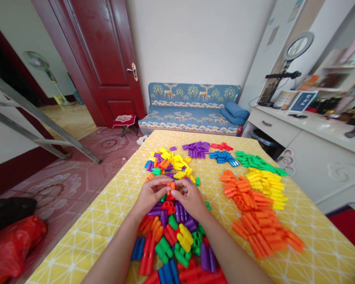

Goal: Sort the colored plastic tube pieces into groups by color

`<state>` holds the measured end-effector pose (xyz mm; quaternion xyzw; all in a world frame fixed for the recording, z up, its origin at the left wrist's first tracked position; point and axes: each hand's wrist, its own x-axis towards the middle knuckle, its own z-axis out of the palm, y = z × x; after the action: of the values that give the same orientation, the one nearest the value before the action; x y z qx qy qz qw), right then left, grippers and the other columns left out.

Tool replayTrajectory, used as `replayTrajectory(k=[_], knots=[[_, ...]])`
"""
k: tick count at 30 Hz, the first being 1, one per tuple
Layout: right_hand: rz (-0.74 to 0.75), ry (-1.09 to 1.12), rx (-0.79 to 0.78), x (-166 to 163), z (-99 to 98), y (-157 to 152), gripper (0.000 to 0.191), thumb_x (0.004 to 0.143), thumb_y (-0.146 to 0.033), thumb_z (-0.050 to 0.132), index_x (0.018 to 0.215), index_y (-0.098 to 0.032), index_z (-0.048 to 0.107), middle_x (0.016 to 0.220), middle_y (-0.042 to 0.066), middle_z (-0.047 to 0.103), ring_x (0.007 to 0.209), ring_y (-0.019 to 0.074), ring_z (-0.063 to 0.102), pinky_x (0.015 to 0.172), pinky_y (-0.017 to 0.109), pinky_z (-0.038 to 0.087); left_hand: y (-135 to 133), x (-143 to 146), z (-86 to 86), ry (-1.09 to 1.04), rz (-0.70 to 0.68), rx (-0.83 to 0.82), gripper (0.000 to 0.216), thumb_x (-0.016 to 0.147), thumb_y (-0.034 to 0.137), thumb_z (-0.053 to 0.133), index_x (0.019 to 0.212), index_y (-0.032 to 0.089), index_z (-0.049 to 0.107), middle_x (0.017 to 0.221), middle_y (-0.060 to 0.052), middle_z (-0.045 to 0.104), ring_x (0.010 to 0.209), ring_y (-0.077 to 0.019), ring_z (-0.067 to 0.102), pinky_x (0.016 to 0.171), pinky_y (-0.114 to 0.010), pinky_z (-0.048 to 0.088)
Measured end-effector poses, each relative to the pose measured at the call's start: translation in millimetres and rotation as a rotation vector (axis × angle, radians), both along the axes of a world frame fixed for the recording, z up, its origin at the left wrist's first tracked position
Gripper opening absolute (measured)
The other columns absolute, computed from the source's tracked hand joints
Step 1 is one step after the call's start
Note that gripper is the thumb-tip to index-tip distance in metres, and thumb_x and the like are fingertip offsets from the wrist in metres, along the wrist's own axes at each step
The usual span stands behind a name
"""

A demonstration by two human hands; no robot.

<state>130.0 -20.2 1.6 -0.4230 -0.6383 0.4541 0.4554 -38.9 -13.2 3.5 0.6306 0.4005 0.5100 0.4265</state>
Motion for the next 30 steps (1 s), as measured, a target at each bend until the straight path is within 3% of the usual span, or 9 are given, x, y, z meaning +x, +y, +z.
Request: replayTrajectory(k=[3,6,9,12,15,18,22,25,30], knots=[[-0.029,0.059,-0.056,1,-4.6,2,0.015,0.074,-0.027,0.063,0.087,-0.02,0.061,0.075,-0.001,0.064,0.06,0.0136,0.06,0.055,0.025,0.046,-1,-6,5.8,0.048,0.013,0.027,0.028,0.073,0.034,0.072,0.097,0.019,0.072,0.104,-0.009,0.068,0.09,-0.0199,0.065,0.079,-0.031,0.053],[-0.074,0.112,-0.133,4,-12.8,7,0.018,0.073,-0.031,0.065,0.087,-0.02,0.06,0.066,-0.002,0.062,0.056,0.0144,0.06,0.051,0.025,0.044,-4,-18,16.5,0.121,0.048,0.067,0.021,0.071,0.034,0.074,0.084,0.017,0.073,0.087,-0.006,0.068,0.076,-0.0162,0.062,0.066,-0.025,0.05],[-0.1,0.151,-0.196,7,-18.4,10,0.016,0.075,-0.034,0.062,0.085,-0.021,0.059,0.059,-0.003,0.059,0.052,0.0151,0.058,0.046,0.024,0.04,-13,-29,26.0,0.242,-0.104,-0.039,0.023,0.066,0.035,0.078,0.077,0.016,0.071,0.066,-0.001,0.063,0.055,-0.0102,0.051,0.052,-0.021,0.04],[-0.122,0.177,-0.182,8,-19.4,11,0.016,0.076,-0.035,0.062,0.081,-0.021,0.059,0.06,-0.002,0.059,0.054,0.0152,0.058,0.047,0.024,0.04,-20,-32,29.1,0.411,-0.281,-0.118,0.032,0.06,0.035,0.081,0.085,0.017,0.072,0.066,0.001,0.062,0.052,-0.0093,0.047,0.048,-0.02,0.035],[-0.124,0.175,-0.165,9,-17.7,11,0.019,0.077,-0.039,0.062,0.08,-0.021,0.059,0.059,-0.002,0.058,0.056,0.0157,0.058,0.048,0.025,0.041,-21,-27,26.1,0.521,-0.311,-0.078,0.028,0.061,0.034,0.079,0.084,0.018,0.075,0.067,-0.001,0.064,0.053,-0.0107,0.05,0.048,-0.02,0.037],[-0.116,0.163,-0.173,9,-15.7,10,0.022,0.077,-0.042,0.063,0.084,-0.021,0.06,0.064,-0.001,0.059,0.059,0.0156,0.059,0.049,0.024,0.041,-17,-19,19.1,0.474,-0.186,-0.065,0.021,0.069,0.035,0.073,0.081,0.018,0.075,0.067,-0.002,0.066,0.054,-0.0114,0.052,0.05,-0.021,0.039],[-0.102,0.093,-0.153,9,-12.7,8,0.026,0.076,-0.039,0.065,0.094,-0.02,0.063,0.074,0.0,0.062,0.053,0.0111,0.052,0.049,0.023,0.039,-7,-12,7.1,0.142,0.098,-0.213,0.035,0.068,0.042,0.072,0.088,0.013,0.071,0.062,-0.001,0.064,0.054,-0.0118,0.055,0.052,-0.022,0.044],[-0.078,0.05,-0.121,7,-10.9,6,0.034,0.07,-0.032,0.07,0.101,-0.02,0.064,0.089,0.002,0.064,0.054,0.0092,0.05,0.051,0.023,0.041,-2,-10,0.4,-0.015,0.157,-0.341,0.045,0.063,0.047,0.075,0.092,0.012,0.069,0.058,0.001,0.061,0.048,-0.0099,0.053,0.049,-0.021,0.045],[-0.011,-0.083,-0.021,3,-13.8,4,0.05,0.06,-0.013,0.07,0.109,-0.02,0.063,0.096,0.002,0.063,0.058,0.0095,0.052,0.053,0.023,0.043,-1,-9,-2.6,-0.089,0.201,-0.374,0.052,0.06,0.046,0.078,0.097,0.01,0.068,0.064,-0.001,0.065,0.048,-0.0082,0.054,0.048,-0.02,0.046]])
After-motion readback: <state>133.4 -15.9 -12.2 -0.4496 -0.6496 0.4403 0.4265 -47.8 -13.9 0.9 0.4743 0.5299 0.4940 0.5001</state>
